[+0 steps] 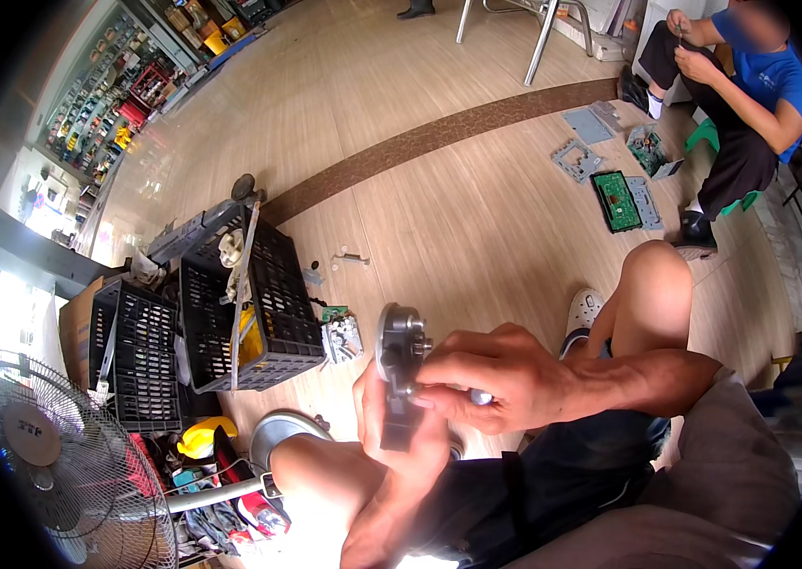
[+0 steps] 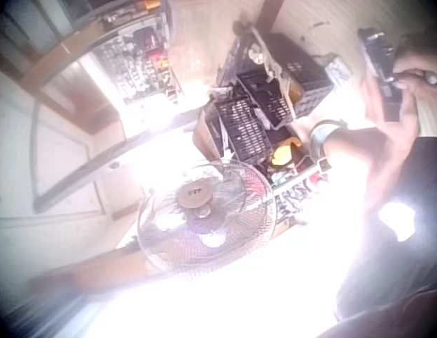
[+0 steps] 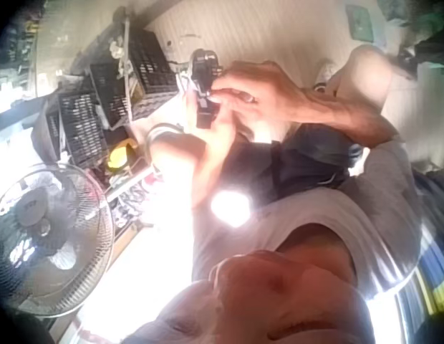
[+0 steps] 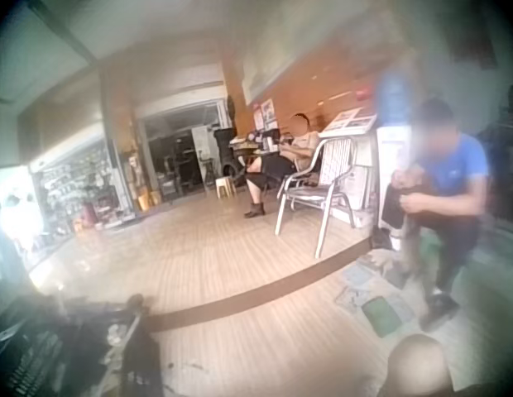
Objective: The person disassembles a small electric motor component using a screwdriver. The person removes several screws from the motor housing, pulls the motor assembly apart to reveal the copper windings and rotor, and handles the separated metal and plastic pieces.
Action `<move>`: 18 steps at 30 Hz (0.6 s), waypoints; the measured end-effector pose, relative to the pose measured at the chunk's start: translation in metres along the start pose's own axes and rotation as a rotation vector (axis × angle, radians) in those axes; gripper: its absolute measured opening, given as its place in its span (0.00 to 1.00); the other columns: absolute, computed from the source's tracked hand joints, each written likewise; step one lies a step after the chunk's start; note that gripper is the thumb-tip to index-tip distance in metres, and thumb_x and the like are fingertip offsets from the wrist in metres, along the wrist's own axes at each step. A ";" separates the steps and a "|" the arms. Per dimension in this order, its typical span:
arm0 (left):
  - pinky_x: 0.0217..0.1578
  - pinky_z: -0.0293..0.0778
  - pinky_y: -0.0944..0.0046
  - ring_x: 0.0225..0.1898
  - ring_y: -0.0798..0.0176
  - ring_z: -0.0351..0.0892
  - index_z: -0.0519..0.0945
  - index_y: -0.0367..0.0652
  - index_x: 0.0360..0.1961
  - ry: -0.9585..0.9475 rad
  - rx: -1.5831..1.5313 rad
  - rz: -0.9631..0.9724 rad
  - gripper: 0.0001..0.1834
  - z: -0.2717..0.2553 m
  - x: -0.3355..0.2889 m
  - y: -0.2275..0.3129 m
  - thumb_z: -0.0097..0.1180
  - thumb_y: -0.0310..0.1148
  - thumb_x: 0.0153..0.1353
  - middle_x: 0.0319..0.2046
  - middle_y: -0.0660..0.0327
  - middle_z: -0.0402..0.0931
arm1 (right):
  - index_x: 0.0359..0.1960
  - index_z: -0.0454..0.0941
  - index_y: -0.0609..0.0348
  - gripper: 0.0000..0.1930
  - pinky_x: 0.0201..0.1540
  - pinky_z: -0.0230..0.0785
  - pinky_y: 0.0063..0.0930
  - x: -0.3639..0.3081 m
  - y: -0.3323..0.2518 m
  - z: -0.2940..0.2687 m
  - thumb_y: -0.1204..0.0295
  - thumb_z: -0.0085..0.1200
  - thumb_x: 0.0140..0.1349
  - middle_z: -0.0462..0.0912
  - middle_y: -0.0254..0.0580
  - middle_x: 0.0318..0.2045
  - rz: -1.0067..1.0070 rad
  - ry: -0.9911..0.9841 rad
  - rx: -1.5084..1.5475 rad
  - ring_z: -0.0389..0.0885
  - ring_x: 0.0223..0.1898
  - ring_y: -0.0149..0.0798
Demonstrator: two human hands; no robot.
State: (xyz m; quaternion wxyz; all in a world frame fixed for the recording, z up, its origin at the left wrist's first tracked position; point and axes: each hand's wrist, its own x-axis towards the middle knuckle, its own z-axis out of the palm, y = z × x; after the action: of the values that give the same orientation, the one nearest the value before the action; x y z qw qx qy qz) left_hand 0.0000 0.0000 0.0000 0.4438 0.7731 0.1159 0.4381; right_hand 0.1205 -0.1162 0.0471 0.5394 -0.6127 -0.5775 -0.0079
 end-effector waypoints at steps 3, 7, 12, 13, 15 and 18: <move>0.47 0.78 0.60 0.46 0.56 0.82 0.75 0.30 0.58 0.006 -0.029 0.003 0.29 0.001 0.000 0.001 0.70 0.23 0.55 0.48 0.52 0.79 | 0.44 0.82 0.59 0.14 0.23 0.74 0.27 0.000 0.000 0.002 0.77 0.69 0.56 0.84 0.40 0.33 -0.030 0.068 -0.002 0.84 0.24 0.36; 0.47 0.78 0.60 0.46 0.56 0.82 0.75 0.30 0.58 0.007 -0.024 -0.006 0.29 -0.001 0.001 0.002 0.70 0.22 0.55 0.47 0.51 0.79 | 0.44 0.83 0.62 0.15 0.23 0.75 0.27 0.002 -0.001 0.003 0.80 0.68 0.54 0.85 0.41 0.33 -0.058 0.095 0.023 0.84 0.23 0.36; 0.47 0.78 0.60 0.46 0.57 0.82 0.75 0.29 0.58 0.011 -0.027 -0.005 0.29 0.000 0.001 0.001 0.70 0.22 0.55 0.47 0.52 0.79 | 0.46 0.83 0.62 0.17 0.23 0.75 0.26 0.003 -0.001 0.003 0.81 0.68 0.53 0.85 0.42 0.34 -0.088 0.112 0.027 0.84 0.23 0.35; 0.47 0.78 0.60 0.46 0.57 0.82 0.75 0.29 0.58 0.014 -0.035 -0.015 0.29 0.001 0.001 0.002 0.70 0.21 0.54 0.47 0.52 0.79 | 0.46 0.83 0.63 0.17 0.23 0.75 0.26 0.002 0.000 0.003 0.82 0.68 0.53 0.85 0.42 0.34 -0.085 0.108 0.029 0.84 0.23 0.35; 0.47 0.78 0.60 0.46 0.57 0.82 0.75 0.29 0.58 0.018 -0.044 -0.024 0.29 0.002 0.001 0.001 0.70 0.21 0.54 0.47 0.51 0.79 | 0.46 0.83 0.63 0.17 0.23 0.75 0.25 0.002 0.000 0.002 0.82 0.68 0.53 0.86 0.42 0.34 -0.083 0.104 0.029 0.84 0.22 0.34; 0.47 0.78 0.60 0.46 0.58 0.81 0.74 0.29 0.59 0.019 -0.038 -0.039 0.30 0.002 -0.002 -0.001 0.70 0.21 0.54 0.47 0.52 0.78 | 0.44 0.83 0.63 0.15 0.23 0.75 0.24 0.002 0.000 0.002 0.81 0.68 0.54 0.86 0.42 0.33 -0.068 0.094 0.021 0.83 0.22 0.33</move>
State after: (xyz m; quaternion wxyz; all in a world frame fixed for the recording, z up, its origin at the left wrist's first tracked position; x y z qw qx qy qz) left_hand 0.0006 -0.0015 -0.0018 0.4658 0.7578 0.1267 0.4389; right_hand 0.1201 -0.1132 0.0477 0.5719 -0.5860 -0.5719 -0.0491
